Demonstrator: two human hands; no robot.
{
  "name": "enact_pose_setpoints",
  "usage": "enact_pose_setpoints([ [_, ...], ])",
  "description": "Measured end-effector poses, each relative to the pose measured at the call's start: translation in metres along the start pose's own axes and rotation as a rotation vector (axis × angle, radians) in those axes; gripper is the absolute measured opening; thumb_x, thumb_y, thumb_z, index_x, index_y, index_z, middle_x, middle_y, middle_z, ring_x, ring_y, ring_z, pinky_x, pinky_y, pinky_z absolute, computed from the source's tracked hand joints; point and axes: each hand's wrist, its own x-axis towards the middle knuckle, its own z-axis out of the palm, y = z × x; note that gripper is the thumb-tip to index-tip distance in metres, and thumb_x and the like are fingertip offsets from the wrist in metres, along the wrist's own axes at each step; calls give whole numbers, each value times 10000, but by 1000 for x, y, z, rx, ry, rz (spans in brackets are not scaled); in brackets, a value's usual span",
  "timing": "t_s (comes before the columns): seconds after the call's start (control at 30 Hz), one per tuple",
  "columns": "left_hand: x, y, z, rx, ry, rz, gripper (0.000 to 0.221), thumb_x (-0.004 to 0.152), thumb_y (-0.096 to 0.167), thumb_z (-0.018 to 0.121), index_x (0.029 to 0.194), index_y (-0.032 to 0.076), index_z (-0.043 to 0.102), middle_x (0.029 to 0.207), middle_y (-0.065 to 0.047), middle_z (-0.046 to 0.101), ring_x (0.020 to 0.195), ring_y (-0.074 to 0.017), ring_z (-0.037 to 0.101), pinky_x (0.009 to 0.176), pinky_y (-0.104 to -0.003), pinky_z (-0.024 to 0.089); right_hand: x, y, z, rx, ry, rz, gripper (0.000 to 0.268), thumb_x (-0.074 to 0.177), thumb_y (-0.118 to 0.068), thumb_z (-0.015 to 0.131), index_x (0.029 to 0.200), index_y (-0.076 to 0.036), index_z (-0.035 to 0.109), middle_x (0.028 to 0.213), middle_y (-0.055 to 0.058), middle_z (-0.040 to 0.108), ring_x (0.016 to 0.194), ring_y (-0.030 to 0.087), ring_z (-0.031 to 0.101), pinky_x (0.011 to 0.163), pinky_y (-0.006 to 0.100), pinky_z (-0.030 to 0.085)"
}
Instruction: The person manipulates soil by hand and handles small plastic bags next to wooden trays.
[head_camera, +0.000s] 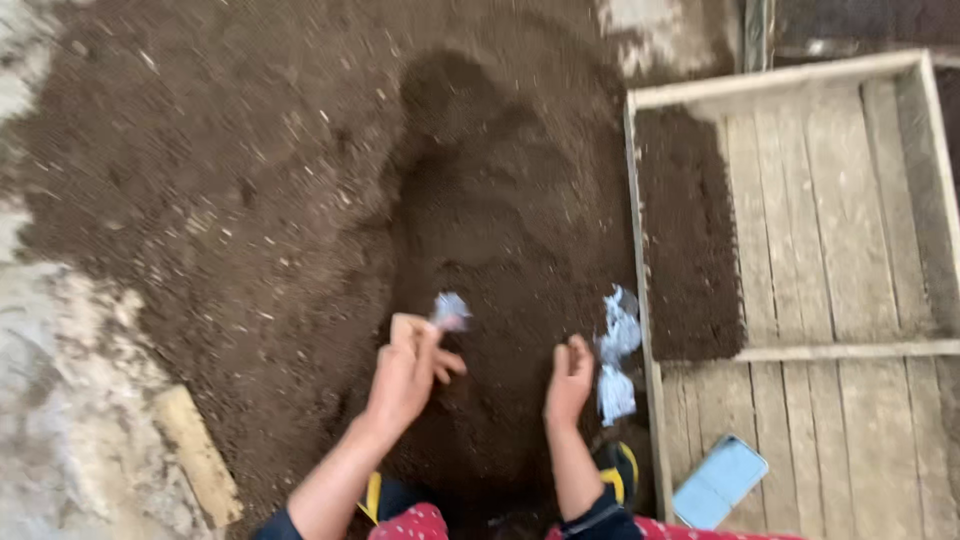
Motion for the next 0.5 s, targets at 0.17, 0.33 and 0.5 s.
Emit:
enact_pose_setpoints([
  [0.17, 37, -9, 7, 1169, 343, 841, 185, 912, 191, 598, 863, 20, 550, 678, -160, 632, 667, -255, 684, 774, -291, 553, 26, 1, 49, 184, -82, -59, 612, 875, -95, 612, 1403, 3, 316, 1438, 262, 301, 1370, 344, 225, 1151, 468, 162],
  [0.33, 87, -61, 8, 1348, 187, 711, 125, 849, 74, 569, 929, -12, 610, 978, -171, 638, 1058, -272, 604, 1055, -384, 387, 56, -69, 81, 85, -367, 424, 759, 813, -477, 631, 1353, -4, 387, 1371, 225, 396, 1286, 326, 381, 1082, 490, 274],
  [0.5, 87, -47, 6, 1463, 123, 631, 96, 706, 93, 672, 668, 5, 662, 810, -199, 577, 992, -340, 571, 1067, -475, 316, 140, -14, 80, 163, -218, -466, 177, 923, -181, 574, 1034, -53, 626, 1052, 117, 620, 1095, 214, 553, 1027, 351, 361],
])
